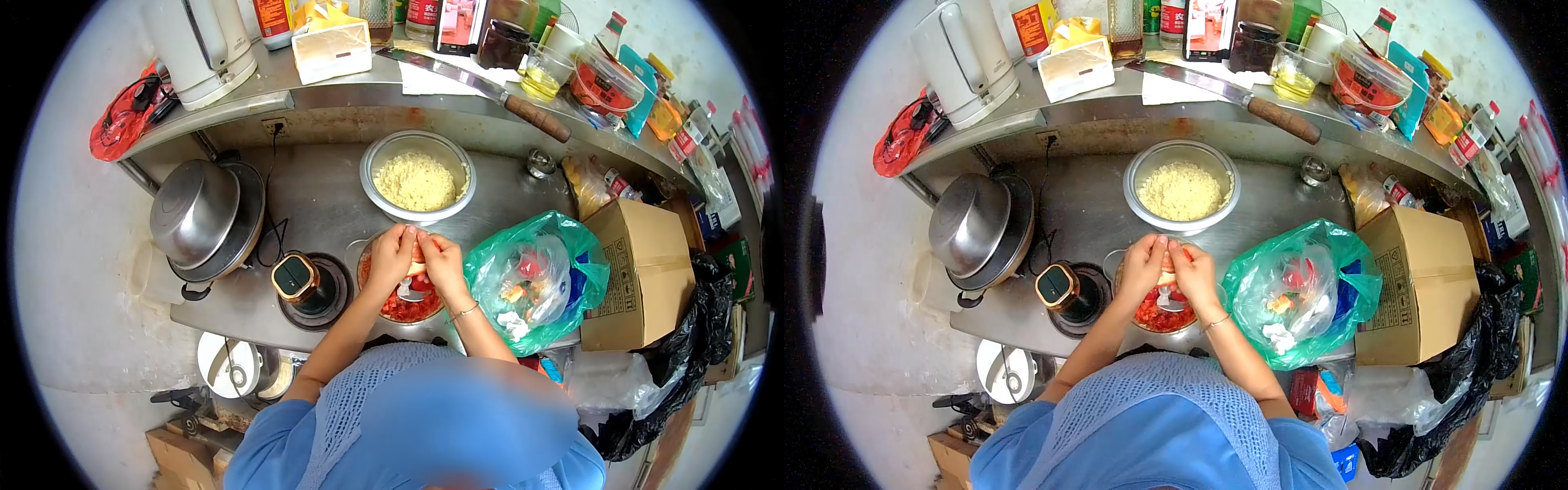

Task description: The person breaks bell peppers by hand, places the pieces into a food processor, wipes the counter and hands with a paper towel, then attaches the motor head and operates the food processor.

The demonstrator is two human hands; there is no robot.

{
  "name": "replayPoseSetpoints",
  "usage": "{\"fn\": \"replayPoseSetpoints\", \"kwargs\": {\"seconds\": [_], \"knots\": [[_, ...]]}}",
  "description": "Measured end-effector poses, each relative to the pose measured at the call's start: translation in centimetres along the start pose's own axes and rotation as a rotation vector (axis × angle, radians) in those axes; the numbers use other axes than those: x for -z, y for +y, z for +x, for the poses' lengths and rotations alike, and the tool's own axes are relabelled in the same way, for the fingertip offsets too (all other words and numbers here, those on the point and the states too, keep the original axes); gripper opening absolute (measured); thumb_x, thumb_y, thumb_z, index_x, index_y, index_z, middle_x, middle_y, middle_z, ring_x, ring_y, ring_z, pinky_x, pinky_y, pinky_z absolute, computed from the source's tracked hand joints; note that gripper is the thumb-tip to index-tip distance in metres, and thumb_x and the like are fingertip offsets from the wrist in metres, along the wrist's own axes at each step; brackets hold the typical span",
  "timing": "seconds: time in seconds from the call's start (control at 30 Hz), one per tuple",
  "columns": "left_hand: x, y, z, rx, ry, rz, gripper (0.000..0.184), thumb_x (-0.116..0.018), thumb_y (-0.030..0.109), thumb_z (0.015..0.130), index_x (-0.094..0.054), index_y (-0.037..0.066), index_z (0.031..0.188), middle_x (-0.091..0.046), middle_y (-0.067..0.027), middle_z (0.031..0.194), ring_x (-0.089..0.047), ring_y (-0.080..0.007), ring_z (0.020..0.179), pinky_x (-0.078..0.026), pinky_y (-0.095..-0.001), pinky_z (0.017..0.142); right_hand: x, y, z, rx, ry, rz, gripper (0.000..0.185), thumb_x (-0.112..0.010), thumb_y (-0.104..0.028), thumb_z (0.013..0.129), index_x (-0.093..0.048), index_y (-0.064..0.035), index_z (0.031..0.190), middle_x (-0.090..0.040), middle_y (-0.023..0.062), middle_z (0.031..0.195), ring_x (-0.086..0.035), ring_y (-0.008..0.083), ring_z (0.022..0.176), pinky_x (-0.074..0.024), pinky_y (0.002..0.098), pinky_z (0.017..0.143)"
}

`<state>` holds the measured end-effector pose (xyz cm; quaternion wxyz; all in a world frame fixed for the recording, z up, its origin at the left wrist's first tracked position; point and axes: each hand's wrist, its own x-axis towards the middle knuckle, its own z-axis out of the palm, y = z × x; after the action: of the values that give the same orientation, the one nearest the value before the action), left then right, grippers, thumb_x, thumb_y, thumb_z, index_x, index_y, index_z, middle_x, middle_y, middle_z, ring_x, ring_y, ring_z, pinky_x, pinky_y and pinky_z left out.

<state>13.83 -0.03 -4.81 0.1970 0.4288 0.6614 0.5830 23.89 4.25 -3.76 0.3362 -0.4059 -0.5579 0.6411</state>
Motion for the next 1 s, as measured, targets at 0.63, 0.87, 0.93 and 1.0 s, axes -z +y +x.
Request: {"fn": "replayPoseSetpoints", "kwargs": {"seconds": [0.63,0.87,0.93,1.0], "knots": [[0.1,-2.5,0.0,0.061,-0.054,-0.202,0.030,-0.047,0.022,0.094,-0.057,-0.001,0.080,-0.056,0.0006,0.068,-0.049,-0.0047,0.062,-0.041,-0.0218,0.055,1.0,-0.1,0.9,-0.239,-0.158,0.282,0.029,-0.049,-0.026,0.092,-0.059,-0.0001,0.083,-0.058,0.0057,0.061,-0.047,0.0095,0.035,-0.0338,0.0199,0.029],[1.8,-2.7,-0.4,-0.067,-0.236,0.008,0.029,-0.050,0.025,0.092,-0.061,0.000,0.084,-0.060,-0.0057,0.066,-0.054,-0.0091,0.063,-0.042,-0.0263,0.057,2.6,-3.4,0.5,-0.384,-0.403,-0.060,0.033,-0.051,-0.032,0.090,-0.057,-0.0016,0.078,-0.054,0.0028,0.056,-0.046,0.0085,0.035,-0.0371,0.0194,0.030],[1.6,-3.3,-0.7,-0.097,-0.198,-0.115,0.028,-0.050,0.024,0.092,-0.061,0.000,0.084,-0.060,-0.0057,0.068,-0.054,-0.0094,0.062,-0.042,-0.0257,0.057,2.8,-3.6,0.3,-0.340,-0.448,-0.135,0.030,-0.053,-0.031,0.088,-0.062,-0.0021,0.083,-0.057,0.0039,0.060,-0.047,0.0088,0.037,-0.0363,0.0205,0.030],[2.0,-2.0,-0.9,0.042,-0.208,-0.191,0.027,-0.051,0.024,0.092,-0.061,-0.001,0.084,-0.059,-0.0063,0.068,-0.052,-0.0106,0.061,-0.042,-0.0266,0.057,2.0,-2.1,0.2,-0.309,-0.360,0.023,0.031,-0.054,-0.032,0.088,-0.062,-0.0031,0.082,-0.057,0.0037,0.059,-0.046,0.0088,0.037,-0.0365,0.0204,0.031]]}}
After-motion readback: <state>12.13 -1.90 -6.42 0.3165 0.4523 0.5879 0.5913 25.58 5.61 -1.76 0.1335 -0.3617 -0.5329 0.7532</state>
